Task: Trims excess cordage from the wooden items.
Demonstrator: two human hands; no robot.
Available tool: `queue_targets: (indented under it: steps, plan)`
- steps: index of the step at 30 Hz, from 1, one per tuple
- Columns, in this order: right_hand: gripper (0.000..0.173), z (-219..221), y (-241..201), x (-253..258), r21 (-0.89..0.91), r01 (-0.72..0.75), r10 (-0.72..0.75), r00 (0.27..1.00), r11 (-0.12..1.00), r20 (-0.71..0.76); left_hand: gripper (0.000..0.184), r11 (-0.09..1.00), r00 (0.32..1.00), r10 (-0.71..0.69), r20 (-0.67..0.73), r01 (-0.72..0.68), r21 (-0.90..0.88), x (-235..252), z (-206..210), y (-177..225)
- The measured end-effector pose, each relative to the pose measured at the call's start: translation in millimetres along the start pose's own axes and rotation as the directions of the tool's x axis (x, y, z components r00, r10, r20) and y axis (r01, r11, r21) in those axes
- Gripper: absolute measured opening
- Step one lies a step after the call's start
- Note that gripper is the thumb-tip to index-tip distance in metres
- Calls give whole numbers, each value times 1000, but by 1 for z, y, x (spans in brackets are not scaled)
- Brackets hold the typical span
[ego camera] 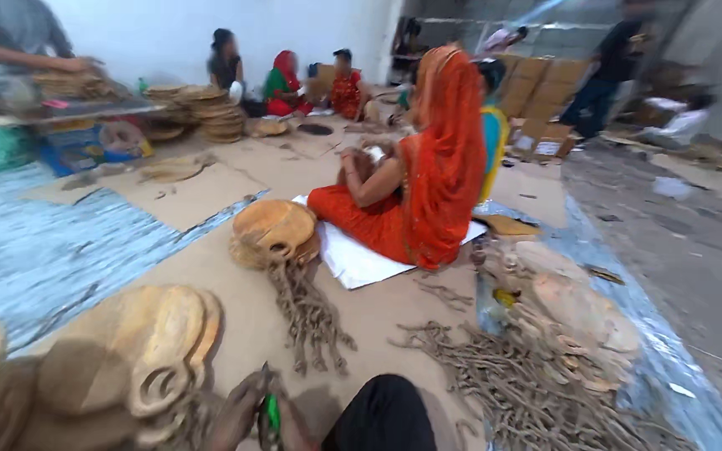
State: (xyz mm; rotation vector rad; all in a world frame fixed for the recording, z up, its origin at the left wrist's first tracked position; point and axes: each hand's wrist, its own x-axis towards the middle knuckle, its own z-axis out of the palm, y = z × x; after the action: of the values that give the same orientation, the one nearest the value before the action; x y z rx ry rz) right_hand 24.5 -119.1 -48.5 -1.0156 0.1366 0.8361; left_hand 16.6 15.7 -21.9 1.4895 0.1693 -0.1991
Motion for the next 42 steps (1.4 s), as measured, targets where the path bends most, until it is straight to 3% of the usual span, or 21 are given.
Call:
queue_targets:
  steps: [5, 10, 15, 17, 18, 19, 20, 21, 22, 24, 26, 28, 30, 32, 36, 39, 42]
  plan:
    - [58, 21, 8, -10, 143, -29, 39, 997, 989, -71, 49, 976, 983, 4, -181, 35, 213, 6, 4, -9]
    - [28, 29, 9, -17, 59, 28, -26, 999, 998, -40, 46, 926, 975, 100, -198, -18, 377, 10, -2, -6]
    - [26, 51, 13, -25, -54, 36, -44, 988, 998, -146, 41, 886, 984, 64, -168, 22, 464, 15, -8, 4]
    - [25, 66, 17, -36, -122, 84, -107, 975, 989, -196, 41, 877, 973, 9, -230, 103, 469, 17, -14, 7]
    - [23, 73, 20, -48, -214, 180, -224, 952, 960, -206, 42, 880, 942, -69, -327, 212, 425, 15, -24, 14]
    - [21, 77, 20, -62, -325, 317, -399, 888, 891, -229, 44, 886, 869, -179, -461, 346, 308, 15, -45, 23]
    - [18, 75, 11, -77, -335, 385, -480, 833, 860, -275, 45, 895, 781, -224, -583, 402, 194, 20, -73, 24]
    - [15, 61, -2, -89, -308, 386, -478, 813, 870, -333, 44, 901, 733, -187, -654, 392, 183, 27, -92, 21]
    - [14, 40, -14, -92, -279, 343, -433, 812, 897, -392, 45, 907, 739, -128, -661, 357, 225, 32, -94, 19]
    - [14, -3, -24, -74, -264, 259, -357, 812, 929, -462, 48, 909, 859, -83, -504, 273, 316, 38, -68, 31]
    - [8, -31, -30, -50, -341, 238, -373, 830, 909, -414, 47, 940, 933, -75, -351, 183, 288, 32, -27, 34]
    - [33, -34, -26, -39, -433, 229, -383, 870, 872, -311, 47, 967, 959, -115, -258, 167, 191, 17, -2, 13]
    - [57, -25, -19, -28, -482, 226, -362, 909, 846, -209, 47, 960, 976, -168, -140, 194, 202, 9, 4, 4]
    - [64, -19, -8, -19, -515, 259, -379, 915, 817, -141, 47, 947, 978, -200, -59, 208, 246, 8, 5, 6]
    - [23, -24, -5, -15, -550, 342, -512, 837, 762, -190, 49, 920, 945, -325, 30, 309, 242, 7, 8, 8]
    - [16, -30, -6, -16, -556, 330, -525, 818, 763, -234, 51, 929, 929, -362, 75, 352, 119, 10, 12, 0]
    - [18, -28, -22, -32, -450, 320, -518, 738, 834, -433, 47, 931, 933, -359, -17, 357, -72, 13, 8, 0]
